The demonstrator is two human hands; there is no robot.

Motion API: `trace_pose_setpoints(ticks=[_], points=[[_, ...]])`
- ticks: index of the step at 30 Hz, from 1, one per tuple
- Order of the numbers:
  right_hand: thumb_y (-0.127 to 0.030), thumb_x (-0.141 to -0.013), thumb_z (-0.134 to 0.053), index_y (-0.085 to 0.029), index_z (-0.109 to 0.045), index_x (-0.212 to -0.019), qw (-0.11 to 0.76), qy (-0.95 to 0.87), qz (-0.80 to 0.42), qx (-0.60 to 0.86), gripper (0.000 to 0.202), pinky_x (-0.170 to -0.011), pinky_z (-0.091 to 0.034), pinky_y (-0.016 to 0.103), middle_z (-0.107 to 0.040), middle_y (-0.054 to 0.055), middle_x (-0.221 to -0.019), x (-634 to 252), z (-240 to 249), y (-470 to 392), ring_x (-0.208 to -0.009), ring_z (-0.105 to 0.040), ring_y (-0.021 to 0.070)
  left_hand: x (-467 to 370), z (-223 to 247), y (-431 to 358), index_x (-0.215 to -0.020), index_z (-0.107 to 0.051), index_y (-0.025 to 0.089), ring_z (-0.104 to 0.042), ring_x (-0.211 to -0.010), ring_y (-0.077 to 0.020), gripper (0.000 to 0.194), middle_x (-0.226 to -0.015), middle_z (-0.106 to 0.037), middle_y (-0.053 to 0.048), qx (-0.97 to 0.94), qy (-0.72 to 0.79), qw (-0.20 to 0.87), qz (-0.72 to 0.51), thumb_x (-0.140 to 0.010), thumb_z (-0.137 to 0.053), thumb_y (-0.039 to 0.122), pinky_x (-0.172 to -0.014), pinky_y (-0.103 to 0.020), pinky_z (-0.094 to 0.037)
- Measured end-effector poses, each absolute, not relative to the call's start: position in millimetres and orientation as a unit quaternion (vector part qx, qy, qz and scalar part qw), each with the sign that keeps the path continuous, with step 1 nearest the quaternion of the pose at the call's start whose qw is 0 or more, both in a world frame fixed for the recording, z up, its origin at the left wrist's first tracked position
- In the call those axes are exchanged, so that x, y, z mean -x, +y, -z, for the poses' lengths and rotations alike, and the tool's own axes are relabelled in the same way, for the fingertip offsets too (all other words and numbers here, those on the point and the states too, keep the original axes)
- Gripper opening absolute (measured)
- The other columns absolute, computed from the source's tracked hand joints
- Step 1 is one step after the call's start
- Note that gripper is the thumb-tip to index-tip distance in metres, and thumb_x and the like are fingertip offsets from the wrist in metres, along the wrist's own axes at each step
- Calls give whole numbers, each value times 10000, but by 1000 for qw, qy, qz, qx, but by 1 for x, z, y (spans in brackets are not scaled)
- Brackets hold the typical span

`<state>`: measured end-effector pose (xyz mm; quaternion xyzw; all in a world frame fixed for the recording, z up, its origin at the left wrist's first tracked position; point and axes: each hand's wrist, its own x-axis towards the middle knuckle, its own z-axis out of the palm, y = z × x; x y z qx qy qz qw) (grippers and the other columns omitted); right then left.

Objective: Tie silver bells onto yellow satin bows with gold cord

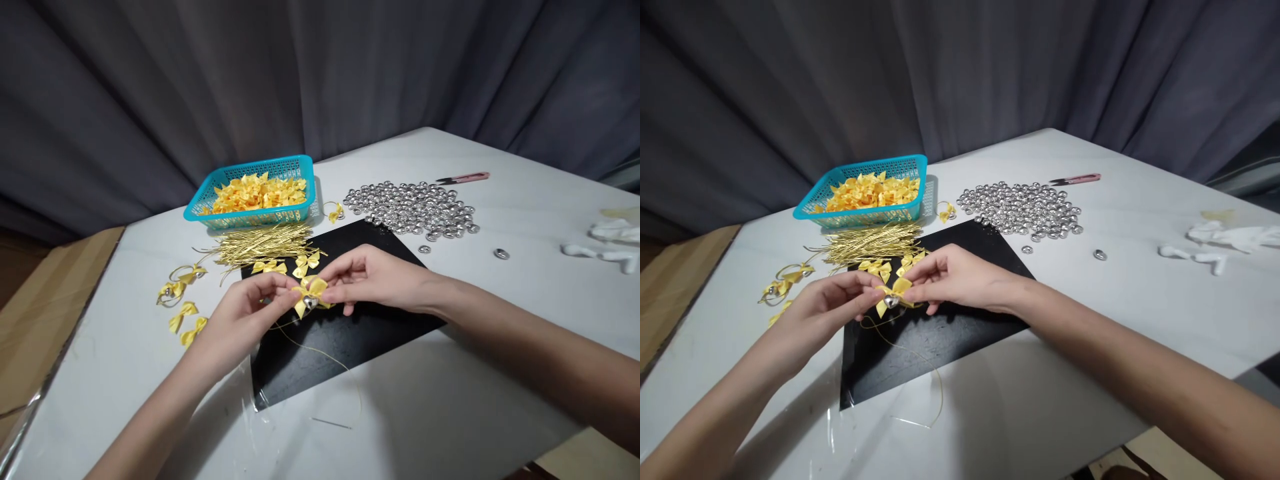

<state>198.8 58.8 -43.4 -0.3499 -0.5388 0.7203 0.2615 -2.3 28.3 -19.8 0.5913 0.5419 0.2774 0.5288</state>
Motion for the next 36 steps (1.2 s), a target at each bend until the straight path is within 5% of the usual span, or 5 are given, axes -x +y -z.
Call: trace_pose_setpoints(ticks=[13, 20, 23, 27, 36], points=[[-156, -736, -683, -66, -660, -795, 263, -611, -660, 350, 110, -497, -520, 119, -637, 20, -728, -206, 35, 65, -592, -565, 42, 9, 15, 30, -771, -660, 220, -489, -680, -121, 194, -722, -600, 25, -607, 560, 493, -273, -781, -667, 413, -615, -217, -370], [-352, -843, -566, -110, -577, -1112, 314, -580, -677, 327, 362, -442, -474, 158, -484, -40, -581, -196, 45, 52, -499, -458, 51, -3, 18, 27, -700, -621, 201, -511, -730, -124, 147, -729, -606, 27, -556, 566, 523, -311, -772, -663, 322, -674, -215, -384], [-458, -828, -577, -117, -600, -1011, 326, -548, -695, 331, 388, -390, -431, 159, -433, -58, -499, -193, 46, 49, -414, -406, 45, -6, 19, 26, -655, -585, 193, -498, -669, -117, 172, -650, -568, 34, -541, 567, 529, -324, -773, -657, 296, -635, -215, -382], [-335, -632, -799, -112, -581, -801, 334, -543, -671, 378, 355, -354, -389, 124, -566, -19, -643, -187, 48, 48, -434, -429, 21, -9, 23, 25, -743, -614, 180, -549, -664, -120, 140, -654, -609, 25, -515, 549, 567, -334, -764, -678, 303, -651, -220, -418], [-384, -680, -751, -116, -523, -730, 425, -467, -670, 390, 355, -417, -324, 107, -467, -63, -620, -188, 54, 52, -446, -375, -14, -16, 34, 19, -840, -680, 167, -680, -785, -134, 162, -808, -761, -35, -420, 538, 641, -351, -771, -711, 309, -759, -223, -470]])
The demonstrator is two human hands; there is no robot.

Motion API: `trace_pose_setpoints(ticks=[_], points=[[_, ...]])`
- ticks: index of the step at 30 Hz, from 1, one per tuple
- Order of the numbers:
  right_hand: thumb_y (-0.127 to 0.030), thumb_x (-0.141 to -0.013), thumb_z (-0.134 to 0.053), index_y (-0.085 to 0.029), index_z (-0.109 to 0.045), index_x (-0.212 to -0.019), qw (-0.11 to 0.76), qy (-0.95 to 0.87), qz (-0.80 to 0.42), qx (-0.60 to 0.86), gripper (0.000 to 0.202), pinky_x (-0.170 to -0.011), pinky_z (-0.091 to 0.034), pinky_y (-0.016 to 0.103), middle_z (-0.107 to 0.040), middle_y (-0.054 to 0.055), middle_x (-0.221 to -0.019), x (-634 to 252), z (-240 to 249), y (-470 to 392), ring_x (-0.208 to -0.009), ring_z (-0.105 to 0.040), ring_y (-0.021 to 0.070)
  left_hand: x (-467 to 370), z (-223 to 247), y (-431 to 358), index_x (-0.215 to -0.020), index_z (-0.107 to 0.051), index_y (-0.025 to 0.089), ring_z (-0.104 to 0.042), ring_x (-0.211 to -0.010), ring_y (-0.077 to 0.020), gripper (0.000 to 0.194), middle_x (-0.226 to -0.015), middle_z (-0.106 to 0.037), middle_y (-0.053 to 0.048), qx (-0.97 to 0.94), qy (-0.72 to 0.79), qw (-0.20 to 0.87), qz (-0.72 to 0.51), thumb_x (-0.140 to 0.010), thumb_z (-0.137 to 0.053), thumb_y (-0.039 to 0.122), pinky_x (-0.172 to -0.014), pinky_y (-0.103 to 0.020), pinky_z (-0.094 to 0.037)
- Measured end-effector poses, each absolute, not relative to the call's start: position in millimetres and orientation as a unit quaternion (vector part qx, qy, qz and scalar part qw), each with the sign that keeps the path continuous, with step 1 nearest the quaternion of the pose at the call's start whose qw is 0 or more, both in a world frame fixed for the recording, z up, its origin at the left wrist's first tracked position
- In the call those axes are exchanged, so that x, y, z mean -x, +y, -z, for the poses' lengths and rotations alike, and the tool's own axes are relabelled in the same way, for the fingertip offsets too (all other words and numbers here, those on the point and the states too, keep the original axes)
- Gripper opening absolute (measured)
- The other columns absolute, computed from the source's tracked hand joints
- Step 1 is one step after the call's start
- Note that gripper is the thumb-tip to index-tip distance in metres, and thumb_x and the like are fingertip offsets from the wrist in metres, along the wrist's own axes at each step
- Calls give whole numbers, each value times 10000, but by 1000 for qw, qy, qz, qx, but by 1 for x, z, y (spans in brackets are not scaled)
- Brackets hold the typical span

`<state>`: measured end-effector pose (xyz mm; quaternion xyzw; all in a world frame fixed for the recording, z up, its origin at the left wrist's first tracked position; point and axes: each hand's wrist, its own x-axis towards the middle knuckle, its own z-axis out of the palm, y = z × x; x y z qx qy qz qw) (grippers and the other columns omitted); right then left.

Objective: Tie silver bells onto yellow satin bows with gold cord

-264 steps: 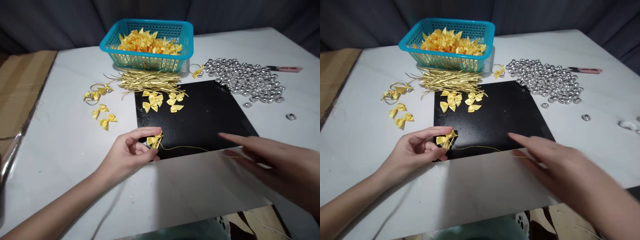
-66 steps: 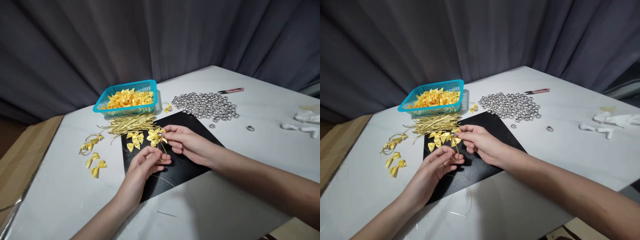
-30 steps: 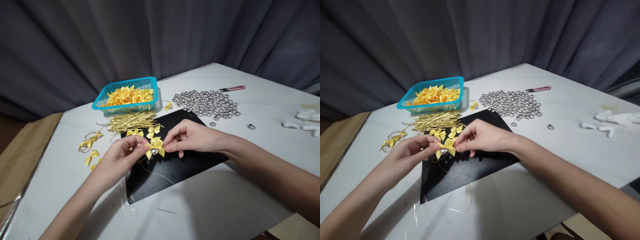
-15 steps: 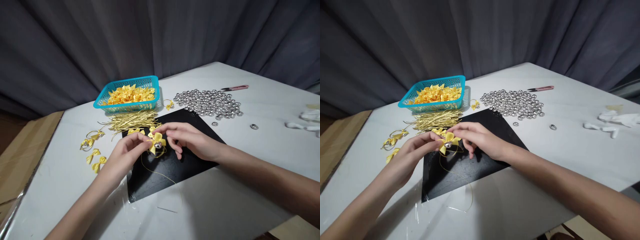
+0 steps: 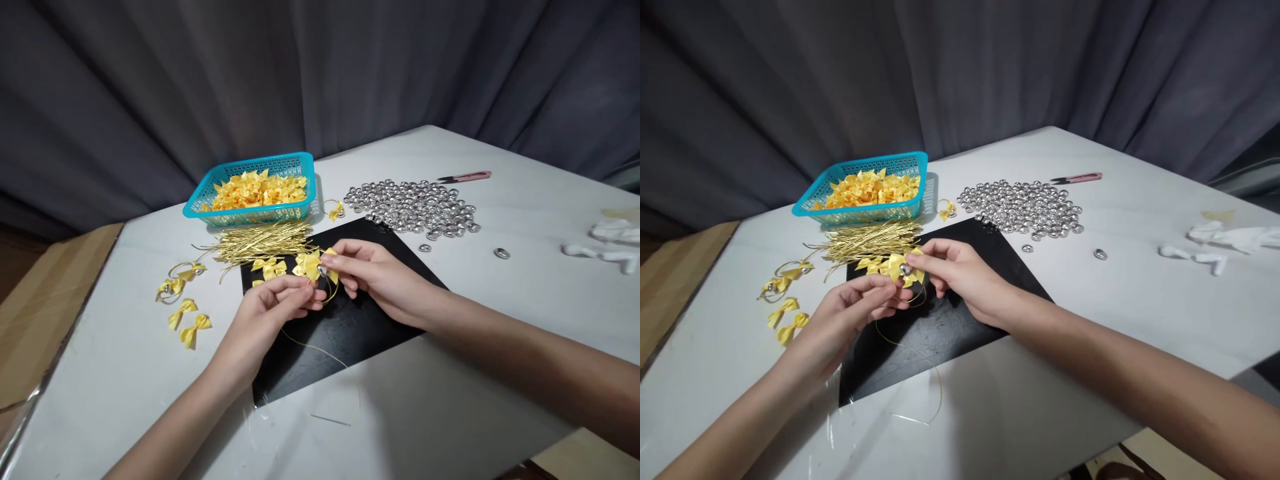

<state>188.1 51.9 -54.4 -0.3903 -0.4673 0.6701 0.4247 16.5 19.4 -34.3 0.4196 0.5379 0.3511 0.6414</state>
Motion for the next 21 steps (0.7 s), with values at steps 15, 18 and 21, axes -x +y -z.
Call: trace_pose_setpoints(ticks=[15, 18, 21], points=[[-416, -664, -759, -114, -568, -817, 404, -525, -624, 414, 389, -409, -327, 154, -532, -33, -662, -187, 55, 54, -445, -401, 13, -11, 32, 21, -850, -647, 185, -572, -670, -111, 241, -785, -635, 18, -455, 602, 493, -432, -660, -771, 266, -579, -202, -419], [-371, -650, -774, -125, -556, -787, 416, -545, -590, 427, 356, -416, -304, 161, -513, -40, -634, -181, 51, 46, -461, -385, 21, -13, 27, 15, -822, -678, 175, -582, -657, -105, 207, -788, -672, 5, -467, 588, 497, -435, -691, -762, 311, -589, -198, -440], [-260, -738, -713, -138, -571, -762, 461, -650, -413, 441, 189, -440, -274, 176, -498, -42, -601, -176, 49, 32, -462, -336, 22, -15, 18, 7, -847, -739, 185, -648, -748, -130, 240, -877, -736, -26, -430, 579, 559, -410, -713, -751, 384, -671, -206, -489]])
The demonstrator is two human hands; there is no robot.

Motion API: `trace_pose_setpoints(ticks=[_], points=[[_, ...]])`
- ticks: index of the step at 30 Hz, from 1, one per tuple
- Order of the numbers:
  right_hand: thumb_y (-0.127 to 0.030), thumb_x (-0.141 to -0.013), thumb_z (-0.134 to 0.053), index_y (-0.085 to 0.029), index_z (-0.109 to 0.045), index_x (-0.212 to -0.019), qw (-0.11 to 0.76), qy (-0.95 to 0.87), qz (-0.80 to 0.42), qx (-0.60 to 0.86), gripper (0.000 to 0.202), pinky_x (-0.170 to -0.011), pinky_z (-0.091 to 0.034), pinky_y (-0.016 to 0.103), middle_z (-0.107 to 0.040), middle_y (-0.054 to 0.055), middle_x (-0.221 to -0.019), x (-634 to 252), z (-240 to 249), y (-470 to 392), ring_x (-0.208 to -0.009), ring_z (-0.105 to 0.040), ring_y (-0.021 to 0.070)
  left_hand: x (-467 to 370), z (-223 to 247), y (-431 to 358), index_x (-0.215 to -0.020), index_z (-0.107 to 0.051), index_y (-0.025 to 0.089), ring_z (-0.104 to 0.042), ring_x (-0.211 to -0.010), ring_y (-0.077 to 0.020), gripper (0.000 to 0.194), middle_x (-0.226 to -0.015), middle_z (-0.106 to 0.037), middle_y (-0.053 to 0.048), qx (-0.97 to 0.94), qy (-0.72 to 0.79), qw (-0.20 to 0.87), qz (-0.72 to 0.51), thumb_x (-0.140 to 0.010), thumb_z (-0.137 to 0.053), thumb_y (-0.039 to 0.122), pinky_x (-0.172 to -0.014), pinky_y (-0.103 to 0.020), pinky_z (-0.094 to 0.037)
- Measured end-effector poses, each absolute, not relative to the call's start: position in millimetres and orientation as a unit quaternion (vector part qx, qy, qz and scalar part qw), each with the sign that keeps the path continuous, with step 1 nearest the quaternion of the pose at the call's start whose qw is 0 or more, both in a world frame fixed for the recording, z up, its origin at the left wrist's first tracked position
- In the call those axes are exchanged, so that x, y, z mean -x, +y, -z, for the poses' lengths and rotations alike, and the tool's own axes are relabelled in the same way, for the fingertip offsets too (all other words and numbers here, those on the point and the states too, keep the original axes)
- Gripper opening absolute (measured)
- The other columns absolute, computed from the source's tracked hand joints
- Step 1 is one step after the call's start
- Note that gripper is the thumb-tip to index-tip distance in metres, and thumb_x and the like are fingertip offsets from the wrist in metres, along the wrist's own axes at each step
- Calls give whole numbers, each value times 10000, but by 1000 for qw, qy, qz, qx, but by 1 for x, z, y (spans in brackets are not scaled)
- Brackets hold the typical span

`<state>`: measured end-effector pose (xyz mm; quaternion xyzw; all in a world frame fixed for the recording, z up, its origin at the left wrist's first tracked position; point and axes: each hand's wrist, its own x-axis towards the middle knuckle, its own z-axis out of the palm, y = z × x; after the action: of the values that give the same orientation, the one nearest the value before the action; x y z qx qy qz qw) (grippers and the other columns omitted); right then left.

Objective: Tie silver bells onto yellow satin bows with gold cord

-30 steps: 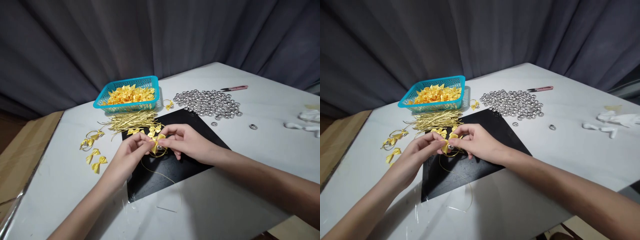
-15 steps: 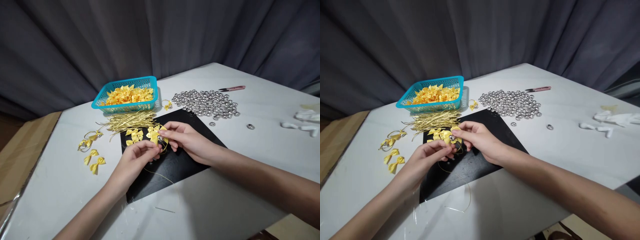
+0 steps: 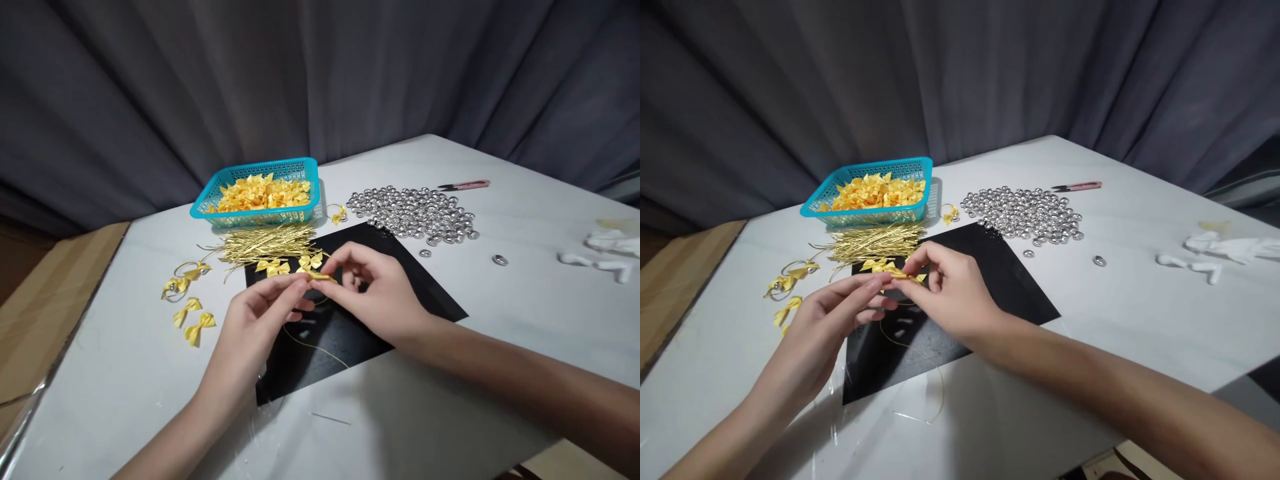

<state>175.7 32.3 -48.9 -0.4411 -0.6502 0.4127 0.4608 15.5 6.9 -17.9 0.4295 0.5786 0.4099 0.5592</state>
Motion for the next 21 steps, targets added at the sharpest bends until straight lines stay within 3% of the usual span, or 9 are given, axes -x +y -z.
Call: trace_pose_setpoints(ticks=[2, 4, 6, 12, 16, 18, 21], points=[[-174, -828, -602, -140, -594, -798, 467, -760, -218, 397, 46, -486, -326, 186, -585, -7, -699, -173, 48, 25, -509, -415, 33, -16, 13, 3, -834, -754, 199, -664, -791, -136, 250, -874, -752, -19, -387, 574, 583, -426, -678, -782, 394, -727, -207, -506], [-121, -878, -502, -138, -606, -822, 440, -828, -74, 339, 120, -555, -389, 192, -645, 27, -821, -172, 46, 19, -633, -542, 58, -14, 10, -1, -822, -757, 206, -665, -812, -133, 245, -854, -759, -9, -360, 566, 602, -435, -643, -816, 364, -751, -201, -515], [-138, -912, -451, -135, -617, -821, 406, -855, -15, 323, 189, -590, -421, 199, -667, 36, -839, -173, 43, 16, -739, -612, 87, -12, 9, -3, -821, -756, 208, -664, -805, -122, 225, -833, -760, 1, -340, 558, 620, -435, -632, -831, 303, -740, -184, -521], [-217, -932, -469, -178, -649, -936, 294, -900, -31, 321, 184, -606, -448, 222, -670, -4, -1102, -181, 39, -12, -820, -652, 102, -5, 13, -1, -691, -723, 176, -627, -662, -61, 106, -710, -699, 44, -291, 548, 624, -475, -636, -814, 169, -663, -129, -517], [-140, -909, -469, -169, -650, -943, 257, -917, -44, 303, 186, -637, -456, 262, -667, 34, -1063, -182, 65, -57, -741, -599, 121, 1, 10, 2, -697, -689, 168, -559, -597, -33, 101, -720, -647, 55, -314, 553, 602, -483, -662, -783, 164, -598, -114, -497], [-213, -918, -468, -143, -654, -996, 249, -921, -15, 299, 214, -744, -479, 321, -647, 48, -1129, -180, 82, -79, -868, -594, 175, 4, 9, 3, -724, -659, 171, -563, -627, -46, 100, -726, -637, 47, -337, 558, 598, -467, -700, -756, 183, -582, -117, -491], [-309, -977, -347, -135, -667, -1024, 243, -910, 25, 335, 367, -809, -480, 349, -670, 19, -1092, -180, 98, -100, -898, -588, 180, 9, 9, 2, -874, -602, 209, -611, -713, -90, 159, -726, -663, 28, -384, 559, 597, -428, -765, -712, 250, -574, -142, -490]])
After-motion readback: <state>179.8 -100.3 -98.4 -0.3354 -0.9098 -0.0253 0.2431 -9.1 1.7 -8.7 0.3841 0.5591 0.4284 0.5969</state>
